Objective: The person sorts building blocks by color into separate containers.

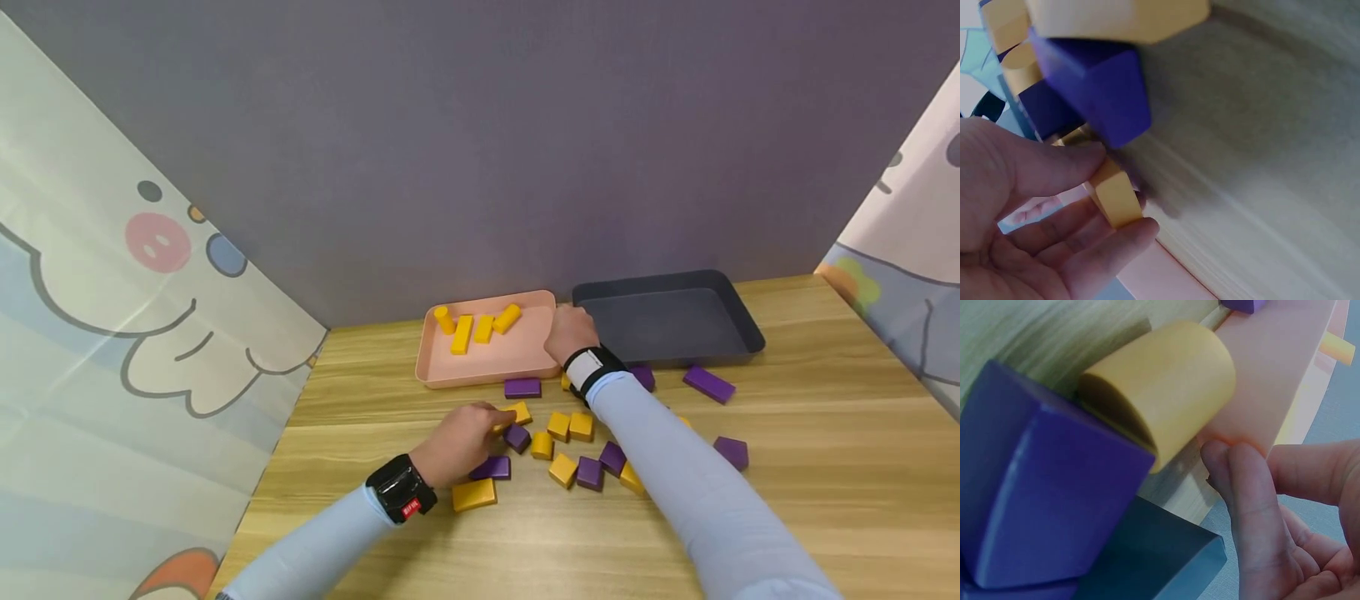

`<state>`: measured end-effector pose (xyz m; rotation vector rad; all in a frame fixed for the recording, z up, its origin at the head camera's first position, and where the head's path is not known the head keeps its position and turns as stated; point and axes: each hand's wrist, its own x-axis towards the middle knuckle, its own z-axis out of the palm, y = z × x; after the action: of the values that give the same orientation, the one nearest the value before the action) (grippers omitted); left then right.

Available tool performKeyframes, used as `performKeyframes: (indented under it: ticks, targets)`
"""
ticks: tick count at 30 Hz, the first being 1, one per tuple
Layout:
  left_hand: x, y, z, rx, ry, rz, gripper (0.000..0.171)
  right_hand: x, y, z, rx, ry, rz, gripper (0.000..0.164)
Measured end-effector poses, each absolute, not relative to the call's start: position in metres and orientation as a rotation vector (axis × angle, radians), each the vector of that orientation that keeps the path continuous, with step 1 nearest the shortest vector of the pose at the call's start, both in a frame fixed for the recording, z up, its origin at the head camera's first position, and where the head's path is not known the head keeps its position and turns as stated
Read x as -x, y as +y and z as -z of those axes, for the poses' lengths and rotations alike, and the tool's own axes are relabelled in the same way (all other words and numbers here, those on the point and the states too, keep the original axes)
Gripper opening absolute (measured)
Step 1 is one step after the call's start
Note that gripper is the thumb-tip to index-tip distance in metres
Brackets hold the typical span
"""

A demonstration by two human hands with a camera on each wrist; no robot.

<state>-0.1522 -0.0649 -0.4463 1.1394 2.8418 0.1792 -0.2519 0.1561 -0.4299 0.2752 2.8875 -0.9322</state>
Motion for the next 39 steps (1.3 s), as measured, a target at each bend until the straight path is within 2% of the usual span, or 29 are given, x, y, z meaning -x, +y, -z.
performKeyframes:
  ticks: [6,10,16,20,27,36,39]
  targets:
    - [0.159,-0.066,0.429,-1.219,2.872,-0.308,0.054,0.253,0.157,0.431,-0.273,2.9,0.927,0.016]
    - [0.171,-0.064,0.406,-1.227,2.966,-0.509,0.052,0.255,0.157,0.432,-0.259,2.906,0.918,0.014]
    - [0.205,-0.056,0.379,-0.861,3.053,-0.924,0.043,0.255,0.158,0.432,-0.269,2.875,0.935,0.017]
    - [0.236,-0.042,0.373,-0.756,3.06,-1.09,0.042,0.254,0.159,0.429,-0.267,2.878,0.935,0.014]
    - [0.28,-0.012,0.398,-0.667,3.086,-1.077,0.036,0.255,0.159,0.432,-0.271,2.852,0.917,0.008]
    - [0.295,0.005,0.433,-0.704,3.146,-0.765,0.03,0.256,0.158,0.429,-0.271,2.85,0.94,0.011]
    - [0.295,0.009,0.438,-0.644,3.03,-0.802,0.018,0.256,0.158,0.43,-0.273,2.872,0.934,0.015]
